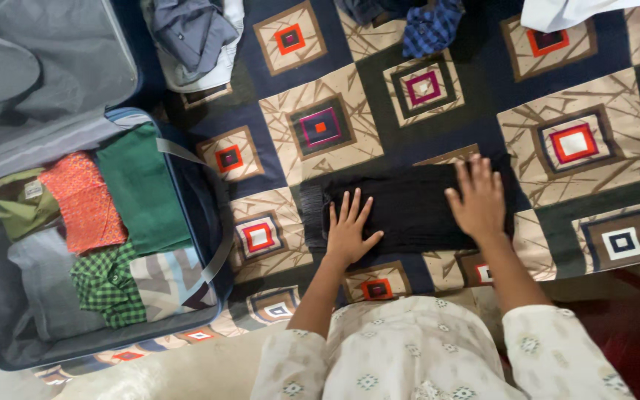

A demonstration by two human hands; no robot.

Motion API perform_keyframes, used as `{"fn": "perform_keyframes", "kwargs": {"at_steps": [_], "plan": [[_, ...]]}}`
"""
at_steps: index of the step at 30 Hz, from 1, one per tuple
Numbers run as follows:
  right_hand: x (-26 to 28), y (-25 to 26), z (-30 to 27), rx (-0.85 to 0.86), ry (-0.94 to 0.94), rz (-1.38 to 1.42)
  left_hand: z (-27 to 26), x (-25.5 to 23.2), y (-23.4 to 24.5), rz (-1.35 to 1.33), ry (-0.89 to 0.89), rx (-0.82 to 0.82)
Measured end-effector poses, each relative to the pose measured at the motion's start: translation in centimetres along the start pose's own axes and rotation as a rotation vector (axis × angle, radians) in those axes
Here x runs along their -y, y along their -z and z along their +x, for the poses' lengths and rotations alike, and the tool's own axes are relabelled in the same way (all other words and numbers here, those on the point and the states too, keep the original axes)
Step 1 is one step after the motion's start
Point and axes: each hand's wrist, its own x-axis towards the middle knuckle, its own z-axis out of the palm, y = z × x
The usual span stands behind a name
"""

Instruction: The person folds a pair of green trousers and a pair of black trousers and places them into a suitcase with other clothes, then begins folding a multi-colored shirt.

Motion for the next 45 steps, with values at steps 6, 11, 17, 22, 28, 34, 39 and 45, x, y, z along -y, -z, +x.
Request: {"fn": "perform_keyframes", "kwargs": {"at_steps": [6, 11, 17, 22, 28, 34, 39, 45], "plan": [[-6.0, 0.6, -1.5, -0.199, -0.184, 0.147, -0.4, 3.3, 0.7, -0.21, 0.114, -0.355], [-10.6, -3.1, -0.3, -0.133, -0.534, 0.633, 1.9, 7.5, 0.9, -0.496, 0.482, -0.501], [-10.6, -2.1, 1.0, 0.181, -0.624, 0.9, 3.4, 9.9, 1.1, -0.552, 0.642, -0.397], [-10.1, 0.7, 1.2, 0.156, -0.602, 1.158, 2.6, 10.1, 3.1, -0.778, 0.671, -0.244], [-10.6, 3.6, 5.6, 0.106, -0.553, 1.17, 3.6, 11.0, 3.8, -1.032, 0.62, -0.395], [-11.3, -0.5, 8.6, -0.052, -0.405, 0.856, 7.0, 11.3, 1.3, -0.638, 0.637, -0.608], [-10.7, -1.1, 3.5, -0.016, -0.342, 0.425, 4.5, 4.1, 3.2, -0.282, 0.817, -0.494], [-11.9, -2.1, 1.0, 0.08, -0.474, 0.67, 1.1, 0.0, 1.4, 0.041, -0.032, -0.139]]}}
